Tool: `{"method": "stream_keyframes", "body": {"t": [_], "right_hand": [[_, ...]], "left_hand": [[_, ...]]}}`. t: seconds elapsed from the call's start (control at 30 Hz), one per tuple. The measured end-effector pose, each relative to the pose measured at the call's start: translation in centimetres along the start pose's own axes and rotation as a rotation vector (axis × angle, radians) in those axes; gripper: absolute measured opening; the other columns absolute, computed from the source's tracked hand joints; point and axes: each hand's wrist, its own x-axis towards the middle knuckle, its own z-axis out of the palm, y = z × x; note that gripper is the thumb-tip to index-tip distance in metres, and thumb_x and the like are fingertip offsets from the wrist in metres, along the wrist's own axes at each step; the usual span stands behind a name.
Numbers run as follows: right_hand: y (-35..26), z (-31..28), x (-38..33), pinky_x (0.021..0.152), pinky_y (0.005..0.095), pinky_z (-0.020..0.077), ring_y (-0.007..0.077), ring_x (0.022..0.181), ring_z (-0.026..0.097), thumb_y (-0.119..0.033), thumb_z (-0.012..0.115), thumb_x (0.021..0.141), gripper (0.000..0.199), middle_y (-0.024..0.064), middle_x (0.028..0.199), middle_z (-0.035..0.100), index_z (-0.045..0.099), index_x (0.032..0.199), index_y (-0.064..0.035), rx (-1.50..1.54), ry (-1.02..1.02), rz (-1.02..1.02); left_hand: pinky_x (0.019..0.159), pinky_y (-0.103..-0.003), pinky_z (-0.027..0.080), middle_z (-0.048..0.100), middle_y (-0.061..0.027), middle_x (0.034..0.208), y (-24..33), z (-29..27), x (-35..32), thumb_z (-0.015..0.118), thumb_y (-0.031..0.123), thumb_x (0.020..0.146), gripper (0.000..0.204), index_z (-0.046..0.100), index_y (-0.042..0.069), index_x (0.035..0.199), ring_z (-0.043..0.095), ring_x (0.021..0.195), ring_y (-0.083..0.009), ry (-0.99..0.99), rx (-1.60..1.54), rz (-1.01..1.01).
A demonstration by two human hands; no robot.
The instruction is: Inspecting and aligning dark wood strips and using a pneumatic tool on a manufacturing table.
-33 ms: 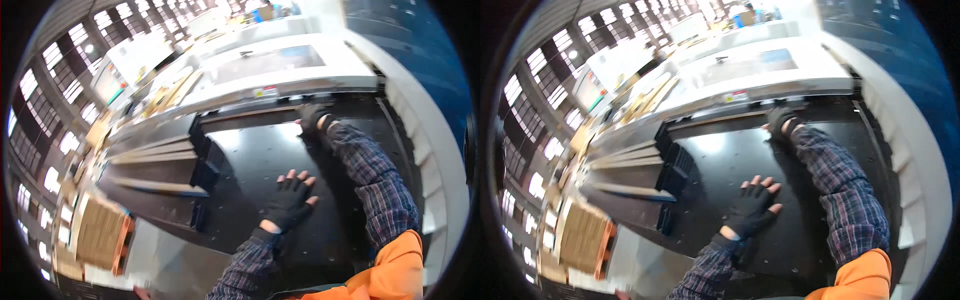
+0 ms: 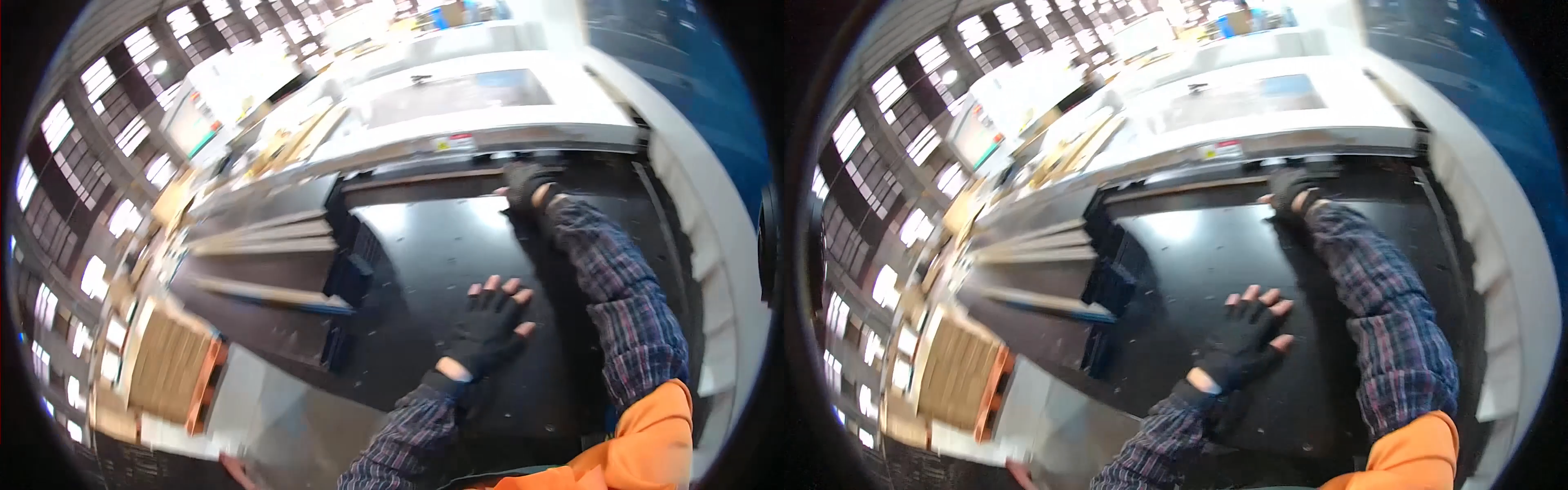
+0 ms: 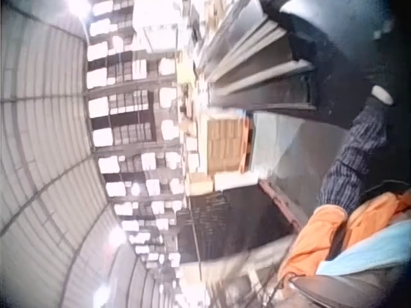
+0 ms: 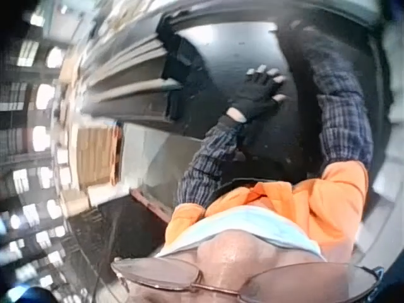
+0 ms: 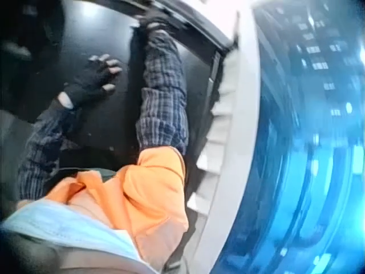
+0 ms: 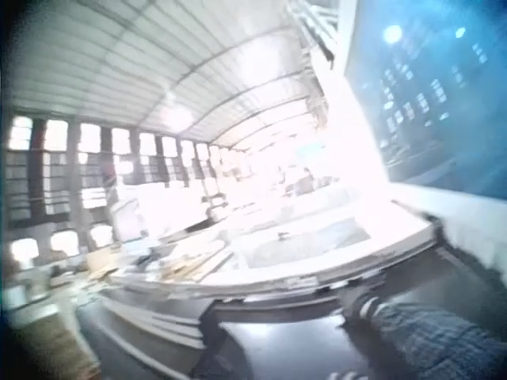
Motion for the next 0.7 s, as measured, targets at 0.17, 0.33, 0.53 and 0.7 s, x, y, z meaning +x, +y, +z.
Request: {"method": "stream_keyframes", "body": {"t": [0.17, 0.33, 0.53, 0.7], "right_hand": [[1.0, 4.3, 3.1, 0.106, 0.0448, 0.0408, 0.0391, 0.125, 0.053, -0.040, 0.058, 0.092, 0.058, 0.0237, 0.135, 0.055, 0.050, 0.135, -0.0018, 0.181, 0.161, 0.012], [2.4, 5.6, 3.3, 0.107, 0.0442, 0.0404, 0.0378, 0.125, 0.053, -0.030, 0.055, 0.094, 0.046, 0.0226, 0.135, 0.055, 0.054, 0.134, -0.0051, 0.025, 0.228, -0.033], [-3.5, 0.4, -12.7, 0.103, 0.0454, 0.0427, 0.0385, 0.113, 0.058, -0.017, 0.062, 0.085, 0.040, 0.0211, 0.119, 0.061, 0.059, 0.121, -0.0024, 0.306, 0.211, -0.184], [-6.3, -4.8, -26.2, 0.105, 0.0467, 0.0420, 0.0378, 0.120, 0.054, -0.025, 0.064, 0.086, 0.050, 0.0224, 0.128, 0.057, 0.054, 0.130, -0.0035, 0.230, -0.121, -0.162]], "left_hand": [[0.120, -0.056, 0.013, 0.040, -0.0187, 0.150, -0.8, 2.6, 0.4, 0.056, 0.043, 0.094, 0.060, 0.048, 0.008, 0.142, 0.024, 0.145, -0.0405, 0.042, -0.082, 0.022], [0.122, -0.053, 0.008, 0.039, -0.0201, 0.151, -0.9, 2.5, -0.2, 0.054, 0.046, 0.094, 0.061, 0.049, 0.006, 0.141, 0.021, 0.148, -0.0380, 0.102, -0.161, 0.037], [0.108, -0.050, 0.037, 0.054, -0.0214, 0.131, -1.3, -0.2, 0.7, 0.062, 0.018, 0.088, 0.044, 0.055, 0.003, 0.128, 0.046, 0.129, -0.0387, 0.373, -0.284, -0.160], [0.105, -0.047, 0.041, 0.055, -0.0223, 0.126, -5.1, 0.0, -1.9, 0.061, 0.019, 0.091, 0.046, 0.052, 0.002, 0.133, 0.050, 0.121, -0.0368, 0.757, -0.106, -0.118]]}}
